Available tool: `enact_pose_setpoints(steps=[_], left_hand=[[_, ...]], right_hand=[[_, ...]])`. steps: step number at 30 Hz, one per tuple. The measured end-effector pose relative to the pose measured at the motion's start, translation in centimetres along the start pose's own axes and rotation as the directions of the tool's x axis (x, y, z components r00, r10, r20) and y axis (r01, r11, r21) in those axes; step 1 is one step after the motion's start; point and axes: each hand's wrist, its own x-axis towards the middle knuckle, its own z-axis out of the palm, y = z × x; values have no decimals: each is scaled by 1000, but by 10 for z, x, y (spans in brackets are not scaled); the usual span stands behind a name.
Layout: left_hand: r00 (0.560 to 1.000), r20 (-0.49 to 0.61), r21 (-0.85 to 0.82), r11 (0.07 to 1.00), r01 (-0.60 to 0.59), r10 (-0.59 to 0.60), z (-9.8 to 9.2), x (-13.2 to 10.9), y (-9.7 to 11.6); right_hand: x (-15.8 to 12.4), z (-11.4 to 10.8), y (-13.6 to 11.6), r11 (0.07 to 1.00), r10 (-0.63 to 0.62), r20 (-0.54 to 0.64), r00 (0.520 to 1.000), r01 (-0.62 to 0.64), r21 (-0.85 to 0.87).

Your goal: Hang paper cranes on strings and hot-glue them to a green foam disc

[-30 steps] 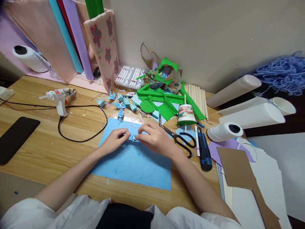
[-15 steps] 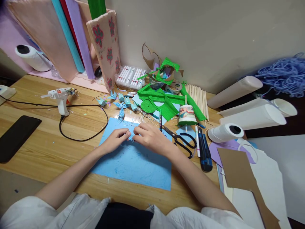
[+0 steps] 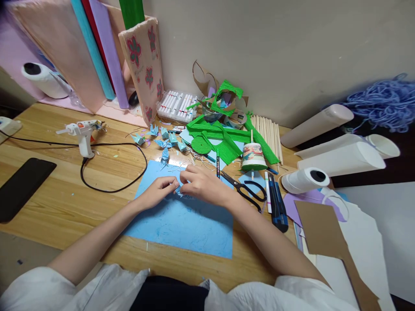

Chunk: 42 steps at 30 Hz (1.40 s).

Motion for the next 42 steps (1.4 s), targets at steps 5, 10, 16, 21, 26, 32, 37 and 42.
enact_pose_setpoints(steps=[5, 10, 16, 21, 26, 32, 37, 42], left_hand=[[1000, -10, -5, 1000, 6, -6, 0, 0, -1], [1000, 0, 12, 1000, 28, -28, 0, 0, 0], [999, -4, 159, 987, 36, -36, -1, 1, 0], [1000, -6, 314, 949, 25, -25, -1, 1, -3], [999, -19, 378, 925, 35, -30, -4, 0, -3], [998, -38, 349, 935, 60, -50, -11, -1, -3], [998, -37, 278, 959, 52, -44, -21, -4, 3], [999, -35, 56, 998, 3, -1, -52, -16, 16]], right_hand=[[-3, -5, 3, 997, 21, 17, 1000, -22, 71], [-8, 5, 5, 996, 45, 8, 999, -46, 81], [-8, 22, 5, 997, 19, -7, 1000, -18, 80], [-6, 28, 5, 999, 11, 32, 999, -12, 47], [-5, 27, 3, 999, 10, 33, 999, -12, 50], [-10, 19, 4, 968, 121, -37, 992, -110, 224], [-18, 13, 4, 876, 377, -161, 912, -295, 382], [-19, 14, 5, 761, 545, -166, 821, -402, 510]])
